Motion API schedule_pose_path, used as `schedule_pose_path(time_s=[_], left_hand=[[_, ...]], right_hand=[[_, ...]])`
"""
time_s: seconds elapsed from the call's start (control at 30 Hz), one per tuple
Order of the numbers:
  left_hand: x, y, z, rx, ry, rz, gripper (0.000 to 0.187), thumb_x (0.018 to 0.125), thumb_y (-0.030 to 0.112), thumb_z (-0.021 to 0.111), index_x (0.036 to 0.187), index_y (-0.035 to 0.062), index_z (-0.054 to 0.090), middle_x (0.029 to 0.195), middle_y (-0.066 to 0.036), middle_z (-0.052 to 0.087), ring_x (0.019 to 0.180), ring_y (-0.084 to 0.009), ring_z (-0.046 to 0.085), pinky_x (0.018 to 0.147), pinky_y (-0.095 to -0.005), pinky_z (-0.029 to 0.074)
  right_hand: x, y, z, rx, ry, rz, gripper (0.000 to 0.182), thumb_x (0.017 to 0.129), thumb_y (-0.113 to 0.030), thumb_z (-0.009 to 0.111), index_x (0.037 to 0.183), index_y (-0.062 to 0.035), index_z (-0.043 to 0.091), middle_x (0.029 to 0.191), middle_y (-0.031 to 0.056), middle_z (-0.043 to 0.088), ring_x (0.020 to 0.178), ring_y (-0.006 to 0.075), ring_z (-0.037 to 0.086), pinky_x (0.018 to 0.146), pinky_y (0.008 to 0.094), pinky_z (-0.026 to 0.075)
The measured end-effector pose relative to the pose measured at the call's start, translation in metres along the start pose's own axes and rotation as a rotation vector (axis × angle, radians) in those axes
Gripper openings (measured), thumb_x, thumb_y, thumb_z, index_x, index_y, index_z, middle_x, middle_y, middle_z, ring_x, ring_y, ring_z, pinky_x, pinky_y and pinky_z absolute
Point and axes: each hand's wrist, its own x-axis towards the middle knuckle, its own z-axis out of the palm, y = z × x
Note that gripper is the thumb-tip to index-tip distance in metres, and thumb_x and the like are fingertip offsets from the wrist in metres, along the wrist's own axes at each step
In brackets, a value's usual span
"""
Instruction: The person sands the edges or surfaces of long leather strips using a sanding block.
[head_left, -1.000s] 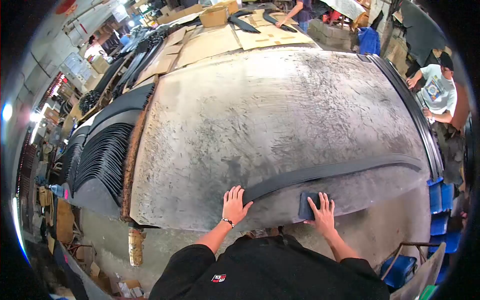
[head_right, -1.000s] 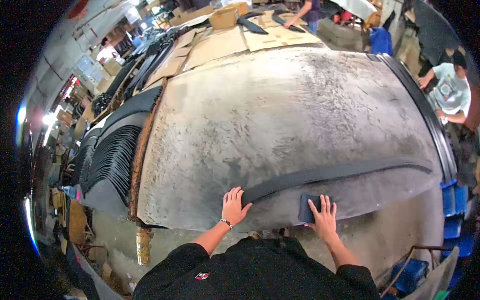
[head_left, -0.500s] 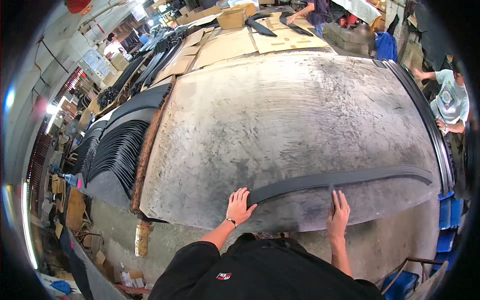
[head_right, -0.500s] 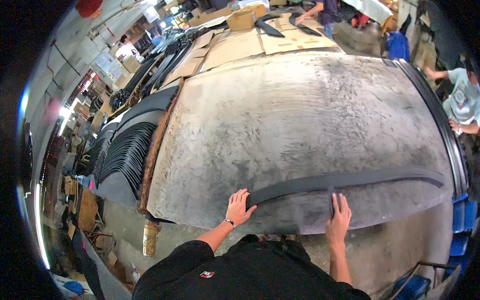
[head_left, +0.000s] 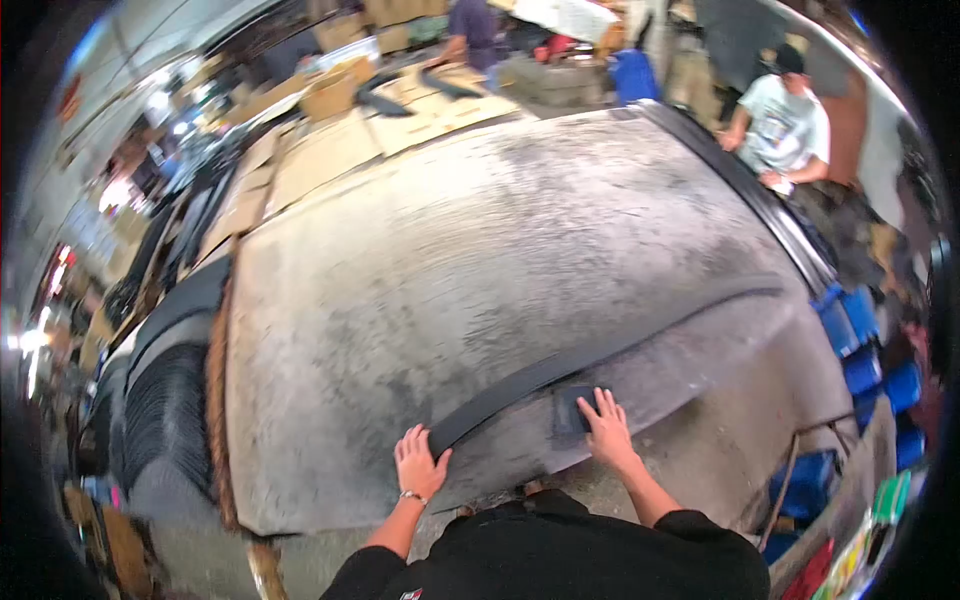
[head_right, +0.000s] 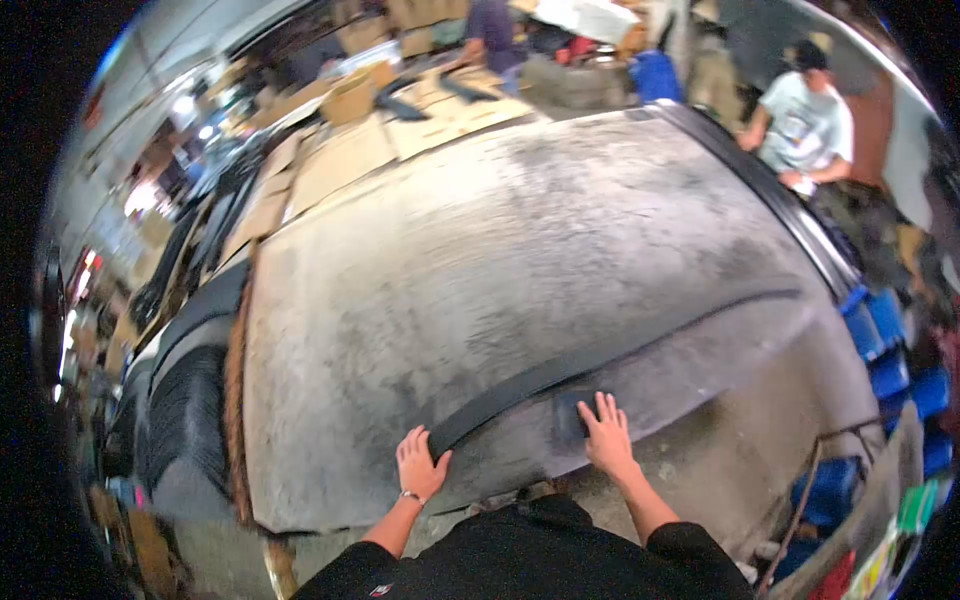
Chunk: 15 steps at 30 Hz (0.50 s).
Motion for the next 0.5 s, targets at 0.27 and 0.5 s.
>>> schedule_pose_path(time_s=[0.27,0.5], left_hand=[[-0.003,-0.004,0.006,-0.010,0.004,0.010,0.069,0.094,0.043,0.079,0.144,0.0015,0.055,0.155,-0.020,0.054,0.148,-0.0416,0.047,0.124,-0.0597,0.033],[-0.002,-0.005,0.003,-0.018,-0.006,0.010,0.071,0.096,0.046,0.077,0.146,0.0013,0.054,0.157,-0.020,0.053,0.149,-0.0407,0.046,0.124,-0.0605,0.032]], right_hand=[[-0.013,-0.081,0.004,-0.080,0.067,0.186,0.044,0.095,-0.019,0.066,0.138,-0.0151,0.072,0.115,0.0169,0.074,0.092,0.0382,0.076,0.080,0.0488,0.062],[-0.030,-0.151,0.017,0.151,-0.149,-0.151,0.079,0.088,-0.030,0.083,0.160,-0.0140,0.055,0.164,0.0204,0.050,0.146,0.0432,0.051,0.115,0.0562,0.047]])
